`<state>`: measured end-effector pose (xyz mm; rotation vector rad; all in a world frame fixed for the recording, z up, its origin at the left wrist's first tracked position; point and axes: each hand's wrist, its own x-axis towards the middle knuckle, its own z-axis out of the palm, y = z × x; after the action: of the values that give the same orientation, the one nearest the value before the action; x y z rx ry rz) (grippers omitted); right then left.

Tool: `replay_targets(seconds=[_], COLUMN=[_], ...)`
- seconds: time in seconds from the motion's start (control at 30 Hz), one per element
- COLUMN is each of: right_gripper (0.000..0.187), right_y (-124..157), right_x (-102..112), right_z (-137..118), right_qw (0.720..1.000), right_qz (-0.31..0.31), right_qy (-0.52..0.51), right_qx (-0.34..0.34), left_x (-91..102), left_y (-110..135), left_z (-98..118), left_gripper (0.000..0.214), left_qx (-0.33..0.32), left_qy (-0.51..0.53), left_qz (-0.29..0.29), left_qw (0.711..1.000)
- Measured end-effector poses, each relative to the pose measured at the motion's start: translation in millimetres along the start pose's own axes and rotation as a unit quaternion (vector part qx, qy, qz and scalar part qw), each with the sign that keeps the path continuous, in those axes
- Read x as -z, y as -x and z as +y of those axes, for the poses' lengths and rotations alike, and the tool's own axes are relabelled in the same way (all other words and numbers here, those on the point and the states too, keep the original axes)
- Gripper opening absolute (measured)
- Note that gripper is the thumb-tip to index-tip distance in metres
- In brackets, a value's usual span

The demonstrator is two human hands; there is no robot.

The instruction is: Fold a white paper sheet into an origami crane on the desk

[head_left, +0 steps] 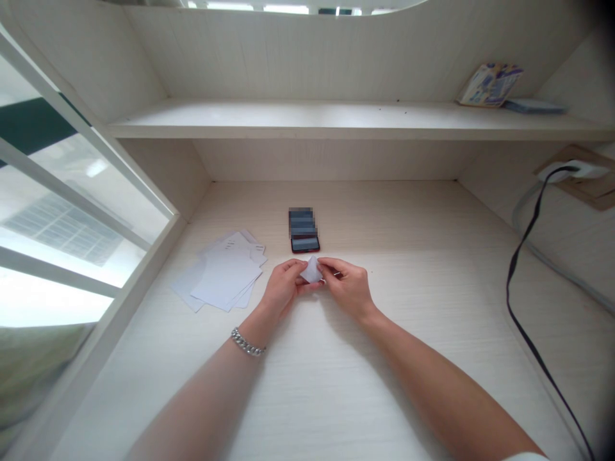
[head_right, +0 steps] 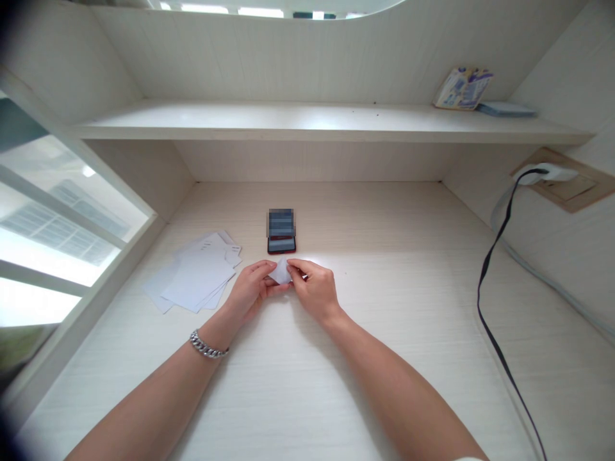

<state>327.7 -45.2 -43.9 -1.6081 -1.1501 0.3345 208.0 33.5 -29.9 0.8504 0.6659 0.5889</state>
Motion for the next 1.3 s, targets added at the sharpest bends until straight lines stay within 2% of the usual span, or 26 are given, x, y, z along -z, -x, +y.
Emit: replay_targets(seconds=[0.17, 0.4, 0.73, 0.9, 1.3], right_gripper=[0.018, 0.017, 0.013, 0.015, 0.013], right_y=[-1, -3, -2, -1, -1], right_x=[0, 2, 2, 1, 2], right_z=[-4, -10, -7, -6, -11], right_qw=[1.000, 0.998, 1.000, 1.000, 0.999], right_qz=[0.002, -0.003, -0.011, -0.006, 0.014], right_qy=[-0.009, -0.043, -0.021, 0.000, 0.000], right_qx=[-0.007, -0.050, -0.017, 0.002, 0.038], left_x=[-0.1, 1.4, 1.7, 2.0, -1.3], left_y=[0, 0, 0, -1, -2], left_z=[0, -2, -1, -2, -4], left_gripper=[0.016, 0.015, 0.022, 0.024, 0.024], left_qx=[-0.001, -0.001, 0.003, 0.009, -0.022], left_qy=[0.005, -0.008, -0.031, -0.026, -0.011], left_qz=[0.003, -0.013, -0.029, -0.014, 0.016], left_qw=[1.000, 1.000, 0.999, 1.000, 1.000])
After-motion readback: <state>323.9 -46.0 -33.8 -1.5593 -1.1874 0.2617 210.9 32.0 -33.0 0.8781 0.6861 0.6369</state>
